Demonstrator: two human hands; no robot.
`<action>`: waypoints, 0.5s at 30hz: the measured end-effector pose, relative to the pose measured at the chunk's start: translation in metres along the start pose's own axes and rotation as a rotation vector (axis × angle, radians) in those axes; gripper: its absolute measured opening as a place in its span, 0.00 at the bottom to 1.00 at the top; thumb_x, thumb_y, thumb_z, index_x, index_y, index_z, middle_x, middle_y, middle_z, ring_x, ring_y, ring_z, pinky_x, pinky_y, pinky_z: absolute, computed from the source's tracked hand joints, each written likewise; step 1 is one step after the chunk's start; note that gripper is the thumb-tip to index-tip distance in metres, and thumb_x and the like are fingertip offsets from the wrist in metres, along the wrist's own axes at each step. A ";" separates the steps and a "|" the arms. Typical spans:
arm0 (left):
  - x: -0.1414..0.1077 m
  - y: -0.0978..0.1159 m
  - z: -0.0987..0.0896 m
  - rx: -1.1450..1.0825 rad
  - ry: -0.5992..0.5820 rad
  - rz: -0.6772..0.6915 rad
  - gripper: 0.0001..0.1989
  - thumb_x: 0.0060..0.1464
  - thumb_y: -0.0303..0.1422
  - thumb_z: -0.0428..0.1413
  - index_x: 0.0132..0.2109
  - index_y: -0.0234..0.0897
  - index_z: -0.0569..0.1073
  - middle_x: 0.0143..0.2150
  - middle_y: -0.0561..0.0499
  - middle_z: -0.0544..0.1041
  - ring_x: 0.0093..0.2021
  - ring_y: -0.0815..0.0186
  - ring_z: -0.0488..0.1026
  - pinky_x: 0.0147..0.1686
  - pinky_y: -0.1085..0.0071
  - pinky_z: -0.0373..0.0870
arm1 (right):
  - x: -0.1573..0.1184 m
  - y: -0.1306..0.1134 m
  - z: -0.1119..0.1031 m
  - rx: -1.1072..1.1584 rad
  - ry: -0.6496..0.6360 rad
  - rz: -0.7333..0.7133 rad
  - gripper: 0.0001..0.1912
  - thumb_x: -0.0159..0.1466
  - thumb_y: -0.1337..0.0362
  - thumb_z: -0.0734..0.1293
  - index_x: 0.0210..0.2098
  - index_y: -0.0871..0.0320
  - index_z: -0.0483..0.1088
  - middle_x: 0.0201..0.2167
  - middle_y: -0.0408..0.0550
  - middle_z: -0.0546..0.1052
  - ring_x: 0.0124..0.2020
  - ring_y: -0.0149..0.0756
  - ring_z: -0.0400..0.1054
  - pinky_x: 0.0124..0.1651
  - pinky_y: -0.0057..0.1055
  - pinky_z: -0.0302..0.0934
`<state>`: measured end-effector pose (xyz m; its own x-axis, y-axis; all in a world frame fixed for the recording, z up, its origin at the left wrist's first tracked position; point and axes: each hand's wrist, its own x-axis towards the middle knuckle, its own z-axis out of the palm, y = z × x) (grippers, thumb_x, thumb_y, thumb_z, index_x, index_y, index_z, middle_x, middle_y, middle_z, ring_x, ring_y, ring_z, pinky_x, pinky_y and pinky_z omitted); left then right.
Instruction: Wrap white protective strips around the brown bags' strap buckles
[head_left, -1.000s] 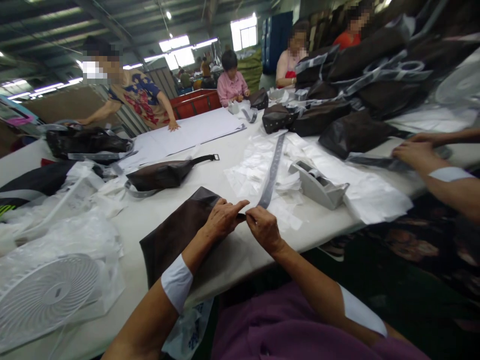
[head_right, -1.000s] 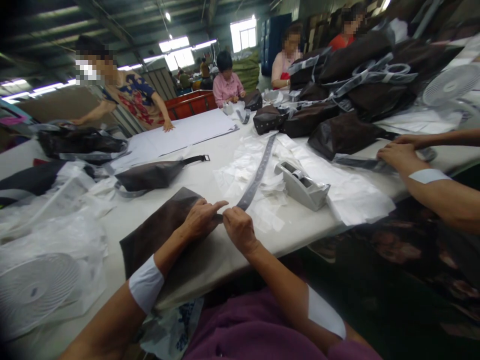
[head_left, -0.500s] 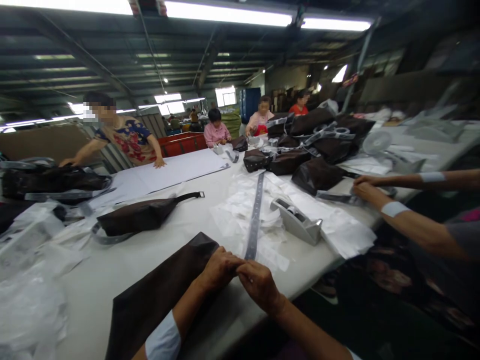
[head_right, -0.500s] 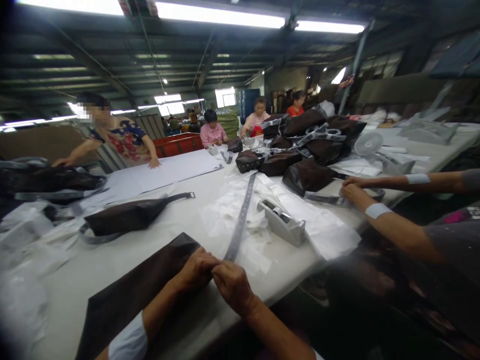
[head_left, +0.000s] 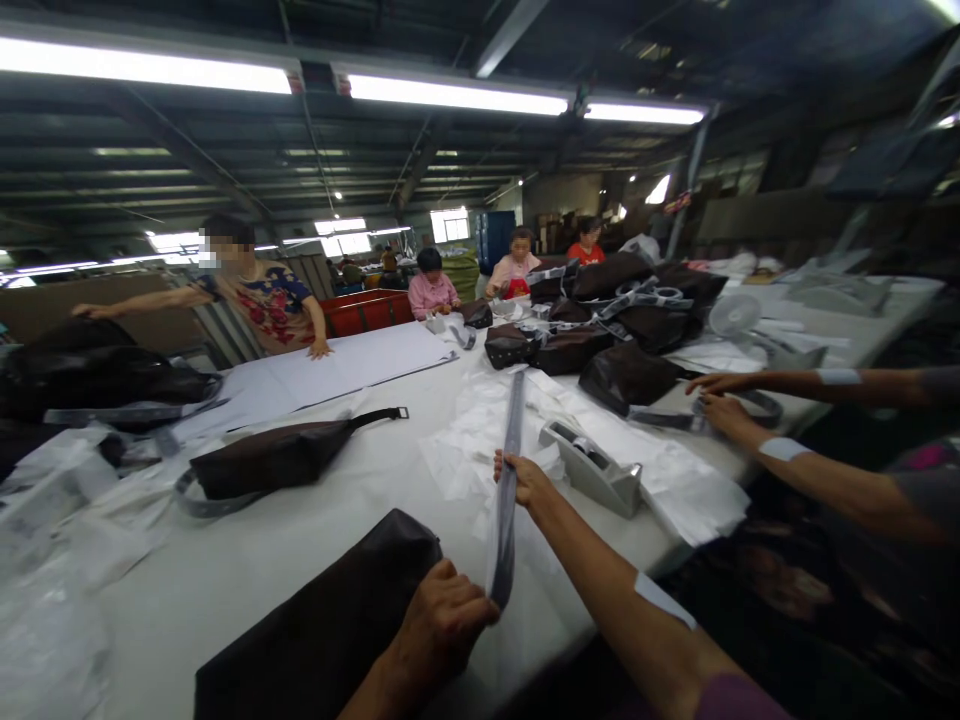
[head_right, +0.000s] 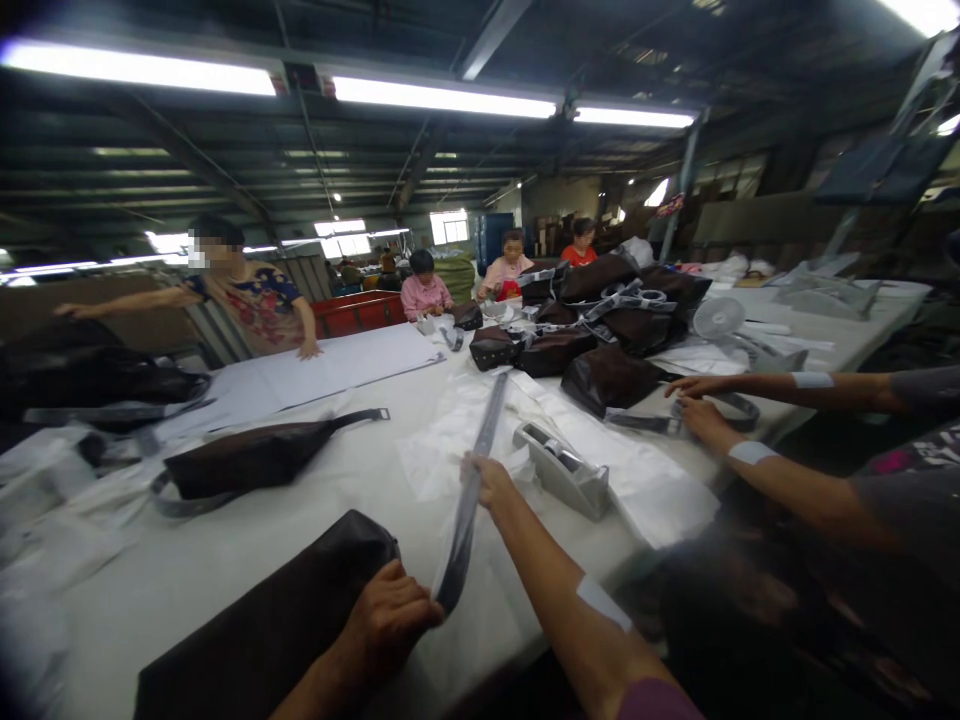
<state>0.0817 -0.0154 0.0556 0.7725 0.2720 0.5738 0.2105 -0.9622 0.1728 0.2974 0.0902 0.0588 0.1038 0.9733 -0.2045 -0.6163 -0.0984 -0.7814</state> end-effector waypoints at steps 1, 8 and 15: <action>-0.004 0.003 0.004 0.024 -0.022 0.012 0.14 0.60 0.24 0.43 0.30 0.38 0.69 0.20 0.54 0.67 0.22 0.69 0.62 0.30 0.66 0.52 | -0.005 0.000 0.006 -0.010 0.006 -0.040 0.03 0.58 0.68 0.64 0.30 0.61 0.64 0.16 0.39 0.67 0.15 0.25 0.60 0.20 0.22 0.57; -0.029 0.005 0.033 0.114 -0.232 0.071 0.11 0.59 0.31 0.51 0.28 0.38 0.66 0.23 0.56 0.70 0.25 0.68 0.63 0.34 0.64 0.53 | -0.078 0.022 0.047 -0.397 -0.621 -0.045 0.18 0.52 0.65 0.70 0.43 0.61 0.72 0.27 0.45 0.75 0.25 0.30 0.67 0.28 0.25 0.61; -0.028 -0.004 0.003 0.143 -0.342 -0.047 0.07 0.59 0.30 0.51 0.33 0.39 0.71 0.27 0.55 0.72 0.29 0.68 0.65 0.37 0.64 0.54 | -0.081 -0.010 0.046 -0.482 -0.645 -0.051 0.27 0.52 0.62 0.71 0.52 0.60 0.70 0.28 0.44 0.73 0.25 0.28 0.64 0.28 0.23 0.59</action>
<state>0.0611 -0.0195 0.0368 0.9104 0.3197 0.2627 0.3139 -0.9472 0.0652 0.2592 0.0218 0.1101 -0.4387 0.8926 0.1038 -0.2031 0.0141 -0.9791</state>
